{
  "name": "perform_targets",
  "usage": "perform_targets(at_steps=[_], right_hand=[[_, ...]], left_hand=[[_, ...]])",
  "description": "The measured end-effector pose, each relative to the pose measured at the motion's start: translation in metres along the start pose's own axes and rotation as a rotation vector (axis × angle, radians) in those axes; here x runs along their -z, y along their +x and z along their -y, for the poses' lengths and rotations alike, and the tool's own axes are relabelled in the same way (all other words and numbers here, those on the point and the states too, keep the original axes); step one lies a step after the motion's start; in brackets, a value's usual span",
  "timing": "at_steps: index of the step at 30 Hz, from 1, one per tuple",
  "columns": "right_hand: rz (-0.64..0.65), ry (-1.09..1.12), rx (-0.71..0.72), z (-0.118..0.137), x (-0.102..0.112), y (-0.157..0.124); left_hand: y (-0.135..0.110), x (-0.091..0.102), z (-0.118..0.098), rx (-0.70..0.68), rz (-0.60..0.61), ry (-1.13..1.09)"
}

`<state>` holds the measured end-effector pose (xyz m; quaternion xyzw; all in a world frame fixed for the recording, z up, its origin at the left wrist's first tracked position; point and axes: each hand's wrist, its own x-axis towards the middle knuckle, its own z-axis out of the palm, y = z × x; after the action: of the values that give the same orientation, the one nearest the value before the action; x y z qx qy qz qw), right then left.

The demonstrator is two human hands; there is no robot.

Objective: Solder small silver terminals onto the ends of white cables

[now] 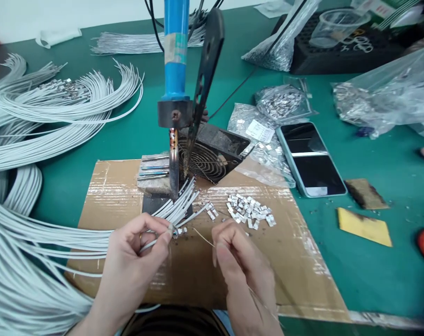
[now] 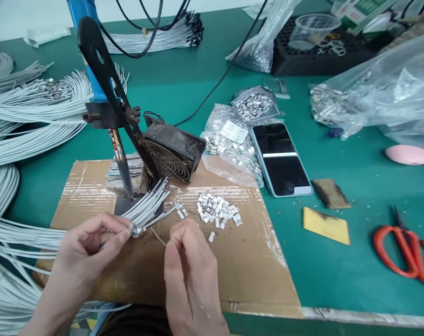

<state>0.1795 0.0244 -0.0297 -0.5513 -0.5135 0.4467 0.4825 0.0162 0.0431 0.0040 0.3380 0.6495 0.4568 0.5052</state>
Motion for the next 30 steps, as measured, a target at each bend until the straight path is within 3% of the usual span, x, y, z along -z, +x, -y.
perform_targets(at_steps=[7, 19, 30], right_hand=[[-0.02, 0.02, 0.077, 0.01, -0.012, 0.012], [-0.034, 0.029, -0.045, 0.015, -0.019, 0.021], [-0.049, 0.084, -0.08, 0.018, -0.02, 0.028]], left_hand=[[0.009, -0.002, -0.008, 0.023, -0.055, -0.029], [0.021, -0.009, -0.014, 0.005, -0.081, -0.049], [0.031, -0.009, -0.018, -0.055, -0.026, -0.063]])
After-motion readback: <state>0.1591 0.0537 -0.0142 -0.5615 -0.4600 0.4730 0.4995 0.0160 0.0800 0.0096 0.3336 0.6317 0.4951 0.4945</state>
